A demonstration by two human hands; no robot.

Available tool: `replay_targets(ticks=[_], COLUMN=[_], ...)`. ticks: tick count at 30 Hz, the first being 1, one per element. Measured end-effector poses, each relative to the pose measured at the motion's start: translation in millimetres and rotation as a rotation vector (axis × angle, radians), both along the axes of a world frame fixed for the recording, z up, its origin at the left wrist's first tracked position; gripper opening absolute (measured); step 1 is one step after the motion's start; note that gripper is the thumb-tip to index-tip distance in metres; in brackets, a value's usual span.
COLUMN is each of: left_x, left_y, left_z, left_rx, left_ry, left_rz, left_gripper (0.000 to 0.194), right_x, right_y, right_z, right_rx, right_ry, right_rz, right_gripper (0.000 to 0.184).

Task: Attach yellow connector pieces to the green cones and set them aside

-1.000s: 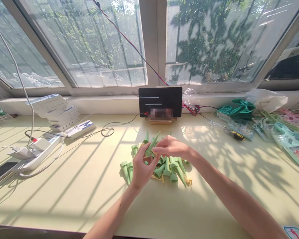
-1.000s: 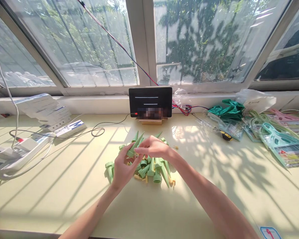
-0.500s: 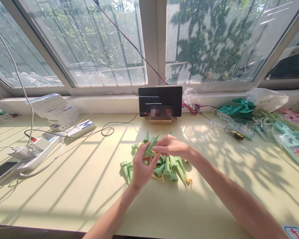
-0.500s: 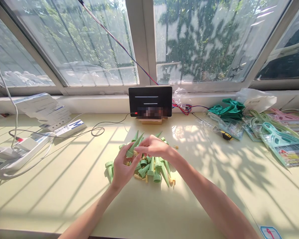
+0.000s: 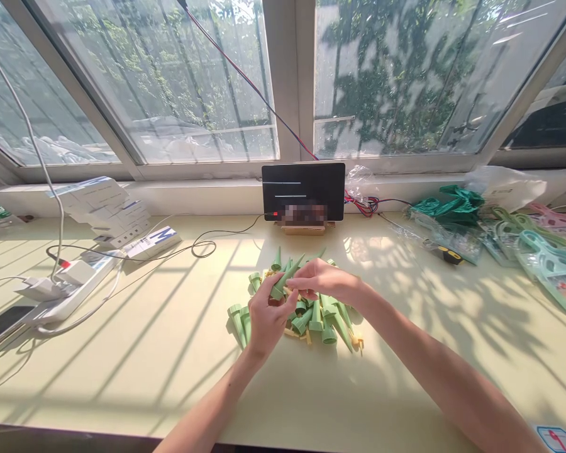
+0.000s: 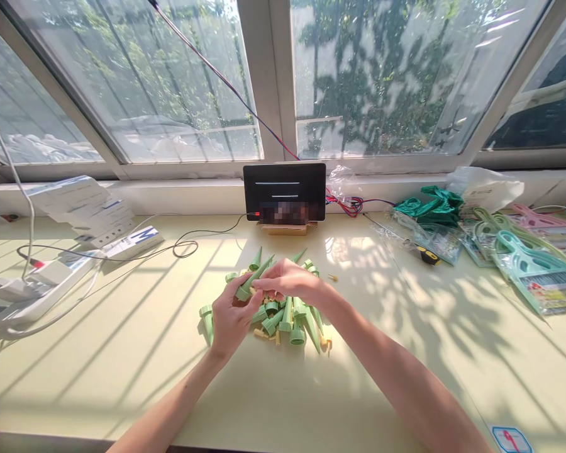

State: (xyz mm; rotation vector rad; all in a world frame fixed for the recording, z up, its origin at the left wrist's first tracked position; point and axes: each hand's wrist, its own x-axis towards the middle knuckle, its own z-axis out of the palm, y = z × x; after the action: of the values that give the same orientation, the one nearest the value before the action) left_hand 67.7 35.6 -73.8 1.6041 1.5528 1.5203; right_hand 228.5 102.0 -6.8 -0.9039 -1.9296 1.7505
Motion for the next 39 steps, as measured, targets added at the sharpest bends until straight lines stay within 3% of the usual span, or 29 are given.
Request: replay_targets(ticks=[8, 16, 26, 32, 39], left_x=[2, 1, 5, 4, 6], left_y=[0, 1, -1, 1, -1], left_z=[2.4, 0.2, 8.6, 4.1, 6.7], left_rx=[0.023, 0.075, 0.198, 0.189, 0.165], left_ry=[0.057, 0.117, 0.245, 0.293, 0.296], left_rz=[0.029, 0.029, 0.007, -0.002, 0.073], left_gripper=[0.038, 0.033, 0.031, 0.041, 0.042], right_x=[0, -3, 9, 11, 11], right_y=[3, 3, 8, 8, 6], right_z=[-9.3, -12.4, -1.5, -1.6, -0.8], right_rx=[-0.054, -0.216, -0.033, 0.092, 0.1], right_ry=[0.062, 0.107, -0.122, -0.098, -0.152], right_rz=[0.02, 0.032, 0.083, 0.058, 0.002], right_gripper=[0.039, 0.042, 0.04, 0.035, 0.042])
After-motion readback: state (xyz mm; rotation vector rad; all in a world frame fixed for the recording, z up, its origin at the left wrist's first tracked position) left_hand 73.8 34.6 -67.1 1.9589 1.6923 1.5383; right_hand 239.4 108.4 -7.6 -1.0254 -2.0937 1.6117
